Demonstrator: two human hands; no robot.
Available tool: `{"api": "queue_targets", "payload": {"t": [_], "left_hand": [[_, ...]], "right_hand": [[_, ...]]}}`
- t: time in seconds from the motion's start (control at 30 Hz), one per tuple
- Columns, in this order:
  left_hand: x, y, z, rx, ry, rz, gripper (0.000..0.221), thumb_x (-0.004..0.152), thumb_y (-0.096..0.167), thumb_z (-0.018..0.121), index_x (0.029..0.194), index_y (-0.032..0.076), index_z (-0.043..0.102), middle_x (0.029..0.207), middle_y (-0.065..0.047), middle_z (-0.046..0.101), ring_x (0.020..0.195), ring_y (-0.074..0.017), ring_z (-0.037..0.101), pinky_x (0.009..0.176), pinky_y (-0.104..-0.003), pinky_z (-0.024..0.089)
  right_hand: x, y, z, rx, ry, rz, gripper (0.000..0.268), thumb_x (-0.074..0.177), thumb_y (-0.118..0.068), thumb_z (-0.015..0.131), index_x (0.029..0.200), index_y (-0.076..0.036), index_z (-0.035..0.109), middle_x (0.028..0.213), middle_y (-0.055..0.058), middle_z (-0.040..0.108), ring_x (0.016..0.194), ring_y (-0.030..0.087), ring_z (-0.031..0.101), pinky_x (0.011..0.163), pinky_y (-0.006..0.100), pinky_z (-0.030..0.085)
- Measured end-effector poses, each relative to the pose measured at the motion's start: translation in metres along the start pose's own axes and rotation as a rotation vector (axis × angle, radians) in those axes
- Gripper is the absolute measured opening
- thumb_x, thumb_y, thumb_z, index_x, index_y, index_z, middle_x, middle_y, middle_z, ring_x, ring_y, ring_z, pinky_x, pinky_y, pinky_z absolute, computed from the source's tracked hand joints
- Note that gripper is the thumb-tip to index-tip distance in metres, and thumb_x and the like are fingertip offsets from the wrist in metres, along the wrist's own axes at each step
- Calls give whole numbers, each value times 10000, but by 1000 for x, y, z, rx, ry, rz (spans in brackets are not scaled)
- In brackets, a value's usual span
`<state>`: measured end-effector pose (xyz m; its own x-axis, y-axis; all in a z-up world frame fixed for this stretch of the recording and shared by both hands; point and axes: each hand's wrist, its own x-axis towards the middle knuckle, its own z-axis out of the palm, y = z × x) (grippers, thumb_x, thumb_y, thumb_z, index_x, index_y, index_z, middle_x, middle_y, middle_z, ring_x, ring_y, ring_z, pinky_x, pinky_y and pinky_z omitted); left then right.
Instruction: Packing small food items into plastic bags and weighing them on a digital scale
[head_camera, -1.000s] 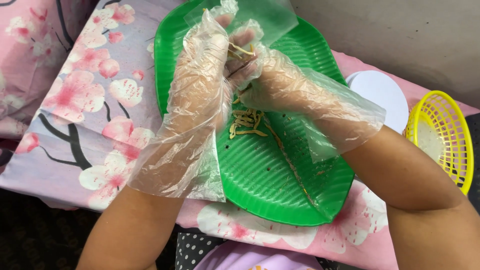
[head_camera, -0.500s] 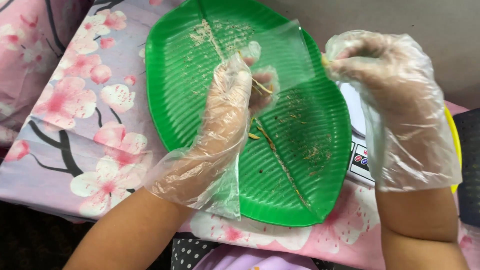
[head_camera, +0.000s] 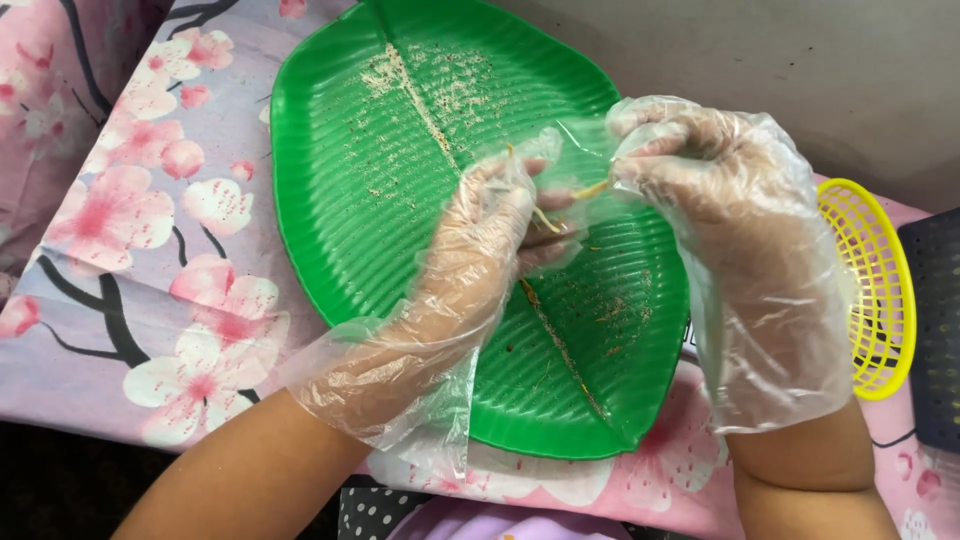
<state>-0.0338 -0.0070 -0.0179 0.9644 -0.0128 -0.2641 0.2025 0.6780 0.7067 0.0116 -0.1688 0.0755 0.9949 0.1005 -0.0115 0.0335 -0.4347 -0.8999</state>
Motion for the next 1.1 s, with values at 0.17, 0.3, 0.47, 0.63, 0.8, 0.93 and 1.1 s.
{"api": "queue_targets", "payload": {"t": [0.17, 0.3, 0.47, 0.63, 0.8, 0.93, 1.1], "left_hand": [[-5, 0, 3, -147, -171, -180, 453, 997, 317, 460, 1368, 61, 504, 1338, -264, 665, 1040, -382, 717, 928, -489, 610], [-10, 14, 8, -214, -111, -248, 542, 1002, 277, 460, 1468, 4, 512, 1275, -298, 670, 1056, -409, 703, 871, -474, 627], [-3, -5, -5, -342, -127, -219, 468, 1034, 259, 502, 1417, -10, 521, 1147, -337, 692, 874, -381, 738, 751, -431, 654], [-8, 3, 10, -222, -91, -283, 484, 1023, 280, 449, 1408, -2, 535, 1265, -263, 674, 980, -395, 712, 822, -490, 635], [-15, 10, 8, -221, -269, -203, 473, 1027, 201, 439, 1448, -9, 486, 1469, -173, 597, 1085, -375, 698, 853, -446, 637], [-11, 8, 7, -202, -248, -307, 582, 919, 177, 397, 1463, -1, 500, 1397, -206, 632, 1180, -369, 655, 898, -453, 602], [4, -15, 3, -333, -97, -415, 450, 794, -218, 478, 1172, 14, 404, 1230, -436, 633, 1015, -563, 670, 819, -629, 592]], "right_hand": [[1, 9, 7, -139, -57, -269, 111, 874, -105, 650, 862, -123, 759, 1148, 61, 769, 1080, 70, 677, 902, 215, 518], [-6, 9, -14, -647, -93, -289, 309, 968, -352, 478, 1056, -304, 771, 1288, -54, 743, 1211, 151, 635, 1047, 299, 347], [-14, -6, -24, -202, -293, -300, 204, 958, -215, 590, 1011, -73, 726, 1183, 119, 727, 1351, 223, 614, 1198, 368, 440], [-4, 3, -25, -428, -501, -480, 334, 891, -340, 665, 1123, -117, 754, 1386, 201, 655, 1376, 255, 579, 1124, 396, 398], [-18, -20, -11, -250, -456, -348, 261, 951, -158, 608, 1120, -4, 732, 1244, 136, 728, 1197, 196, 683, 1049, 295, 564], [-14, -4, -17, -322, -367, -359, 266, 935, -289, 642, 1071, -85, 747, 1258, 94, 698, 1231, 178, 632, 1118, 331, 429], [-28, -8, -14, 43, -335, -193, 204, 857, -232, 690, 938, -47, 710, 1225, 93, 686, 1138, 166, 653, 1055, 313, 486]]}}
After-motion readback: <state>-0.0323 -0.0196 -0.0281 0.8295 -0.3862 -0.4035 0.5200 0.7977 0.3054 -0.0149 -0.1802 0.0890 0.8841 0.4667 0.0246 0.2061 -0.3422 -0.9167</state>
